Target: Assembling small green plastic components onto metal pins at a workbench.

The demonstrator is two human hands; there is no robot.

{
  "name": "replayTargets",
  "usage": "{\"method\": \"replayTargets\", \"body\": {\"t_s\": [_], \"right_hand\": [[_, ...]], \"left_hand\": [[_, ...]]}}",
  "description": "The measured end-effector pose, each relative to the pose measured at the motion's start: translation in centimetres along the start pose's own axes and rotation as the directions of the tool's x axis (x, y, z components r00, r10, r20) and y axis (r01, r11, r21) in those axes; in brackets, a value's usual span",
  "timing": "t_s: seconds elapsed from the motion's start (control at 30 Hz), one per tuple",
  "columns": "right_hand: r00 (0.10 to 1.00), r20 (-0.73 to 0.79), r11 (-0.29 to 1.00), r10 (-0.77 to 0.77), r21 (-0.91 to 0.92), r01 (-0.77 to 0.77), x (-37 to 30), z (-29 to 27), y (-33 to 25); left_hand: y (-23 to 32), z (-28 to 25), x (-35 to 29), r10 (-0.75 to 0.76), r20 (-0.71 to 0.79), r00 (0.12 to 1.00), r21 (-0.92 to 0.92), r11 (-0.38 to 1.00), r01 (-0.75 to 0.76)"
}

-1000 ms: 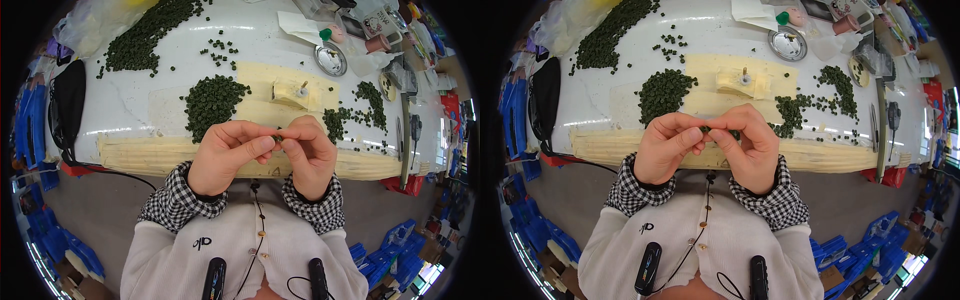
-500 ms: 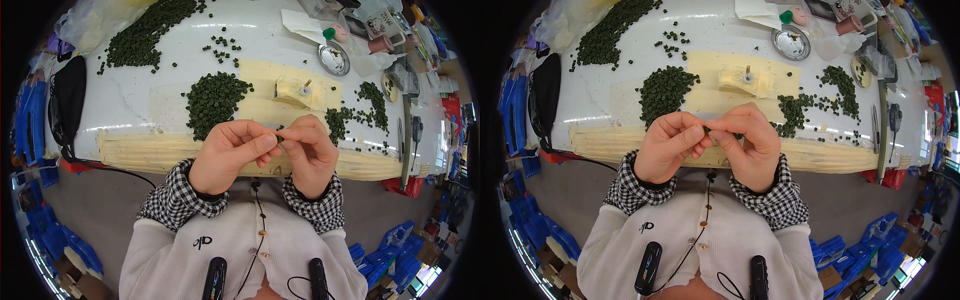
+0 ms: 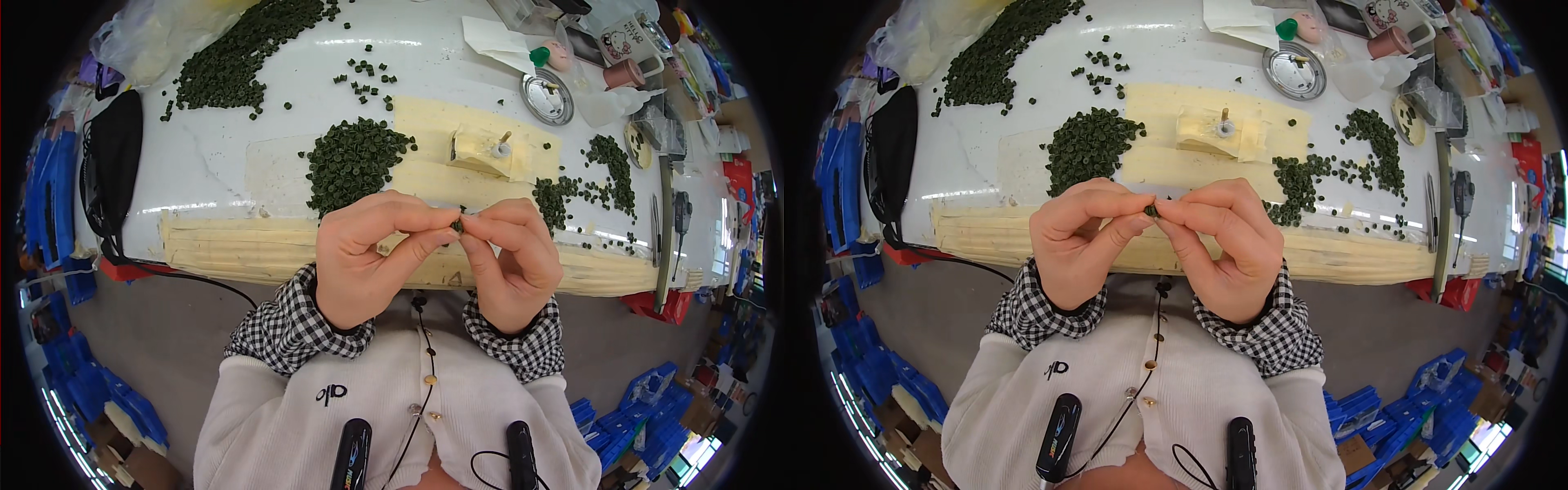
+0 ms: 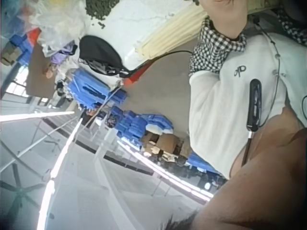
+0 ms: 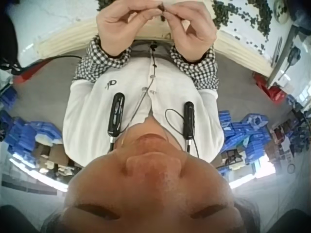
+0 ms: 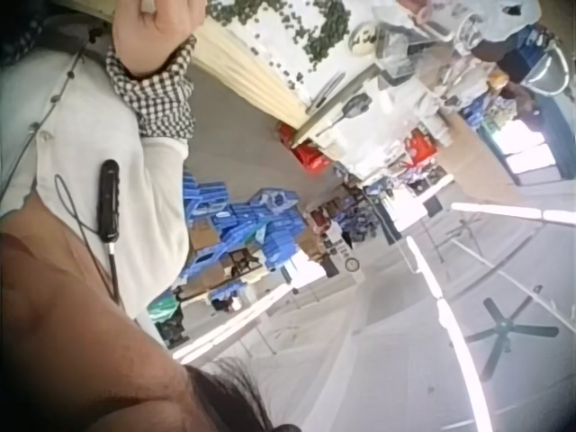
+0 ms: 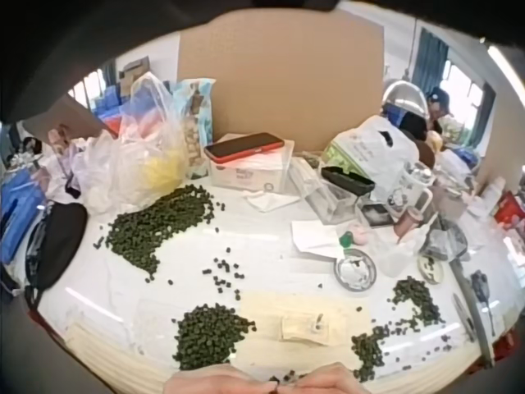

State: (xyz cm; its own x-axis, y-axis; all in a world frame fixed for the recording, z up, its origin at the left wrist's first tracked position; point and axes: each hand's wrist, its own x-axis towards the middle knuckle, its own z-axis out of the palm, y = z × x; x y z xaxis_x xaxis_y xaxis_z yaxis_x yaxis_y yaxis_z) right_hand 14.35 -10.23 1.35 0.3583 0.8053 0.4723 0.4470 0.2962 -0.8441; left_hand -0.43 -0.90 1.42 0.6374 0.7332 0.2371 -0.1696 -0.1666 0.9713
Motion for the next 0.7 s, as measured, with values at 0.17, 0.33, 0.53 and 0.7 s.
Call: {"method": "replayTargets", "body": {"t_s": [0.17, 0.33, 0.53, 0.7], "right_hand": [[0.997, 0.065, 0.999, -0.034, -0.034, 0.036, 0.04, 0.04, -0.04], [0.998, 0.053, 0.999, -0.023, -0.047, 0.025, -0.01, 0.24, -0.29], [0.998, 0.046, 0.996, -0.042, -0.079, 0.045, -0.13, 0.2, -0.22], [0.998, 0.047, 0.995, -0.042, -0.088, 0.046, -0.13, 0.11, -0.27]], "left_hand": [[-0.44, 0.24, -0.08, 0.009, -0.087, 0.996, -0.069, 0.997, -0.015], [-0.48, 0.01, 0.14, 0.095, -0.08, 0.992, 0.068, 0.994, -0.09], [-0.43, 0.19, 0.08, -0.018, -0.08, 0.997, -0.055, 0.998, 0.013], [-0.5, -0.14, 0.11, -0.002, -0.026, 1.0, -0.025, 1.0, 0.001]]}}
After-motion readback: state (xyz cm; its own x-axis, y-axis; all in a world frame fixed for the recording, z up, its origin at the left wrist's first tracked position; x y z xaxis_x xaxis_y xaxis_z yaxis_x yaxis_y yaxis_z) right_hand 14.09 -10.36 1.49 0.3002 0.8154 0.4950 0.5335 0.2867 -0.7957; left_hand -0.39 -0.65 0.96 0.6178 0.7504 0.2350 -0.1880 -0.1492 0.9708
